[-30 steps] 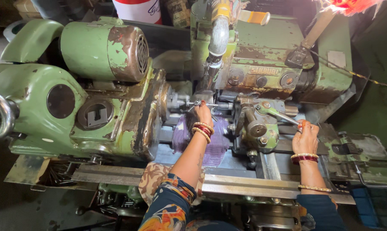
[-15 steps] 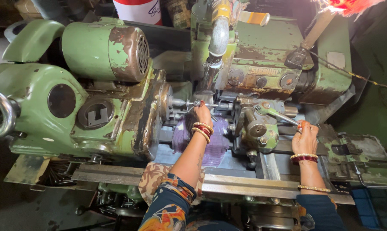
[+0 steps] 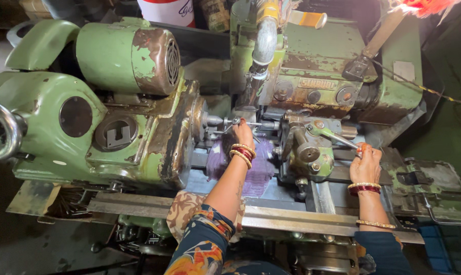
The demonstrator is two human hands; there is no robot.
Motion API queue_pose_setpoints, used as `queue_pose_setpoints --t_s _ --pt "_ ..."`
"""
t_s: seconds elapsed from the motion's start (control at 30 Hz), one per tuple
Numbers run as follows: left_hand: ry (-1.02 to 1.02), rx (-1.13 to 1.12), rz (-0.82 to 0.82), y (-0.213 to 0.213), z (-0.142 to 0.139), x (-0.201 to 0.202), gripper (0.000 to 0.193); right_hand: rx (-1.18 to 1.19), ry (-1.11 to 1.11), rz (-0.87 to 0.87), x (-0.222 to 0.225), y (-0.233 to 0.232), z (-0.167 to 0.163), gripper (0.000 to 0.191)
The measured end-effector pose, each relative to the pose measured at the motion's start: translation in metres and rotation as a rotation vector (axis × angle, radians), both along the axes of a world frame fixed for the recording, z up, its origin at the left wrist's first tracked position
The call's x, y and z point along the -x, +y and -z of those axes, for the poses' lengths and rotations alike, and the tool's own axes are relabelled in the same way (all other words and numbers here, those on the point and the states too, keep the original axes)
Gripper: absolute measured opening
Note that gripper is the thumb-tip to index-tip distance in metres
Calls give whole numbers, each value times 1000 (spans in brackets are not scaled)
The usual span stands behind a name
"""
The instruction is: The person operates a metal lathe to machine small cylindrical metal rods. They repeatedly load a rod into the chuck, engage the cutting tool, and remove the finished piece, placing it into a green bin. The process is repeated for multiple rods throughout the clip.
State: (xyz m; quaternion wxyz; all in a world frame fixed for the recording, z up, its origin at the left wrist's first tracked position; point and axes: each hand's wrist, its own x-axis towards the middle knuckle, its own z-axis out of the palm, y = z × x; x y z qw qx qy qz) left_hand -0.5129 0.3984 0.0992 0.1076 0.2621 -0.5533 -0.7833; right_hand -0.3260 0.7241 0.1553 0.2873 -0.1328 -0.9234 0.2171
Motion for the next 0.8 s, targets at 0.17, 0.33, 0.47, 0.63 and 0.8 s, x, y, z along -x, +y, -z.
queue_pose_setpoints --t_s 0.17,0.33,0.47,0.63,0.8 --pt "52 -62 28 0 2 2 37 5 -6 -8 -1 0 3 42" --pt "16 -29 46 4 2 0 33 -92 -206 -10 14 32 9 32" --pt "48 -4 28 5 0 3 34 -28 -469 -117 45 63 -15 32" --pt "-94 159 22 -15 3 23 40 -66 -541 76 30 19 -9 31" --pt "-15 -205 -103 -20 13 27 39 -86 -456 148 10 -4 -2 29"
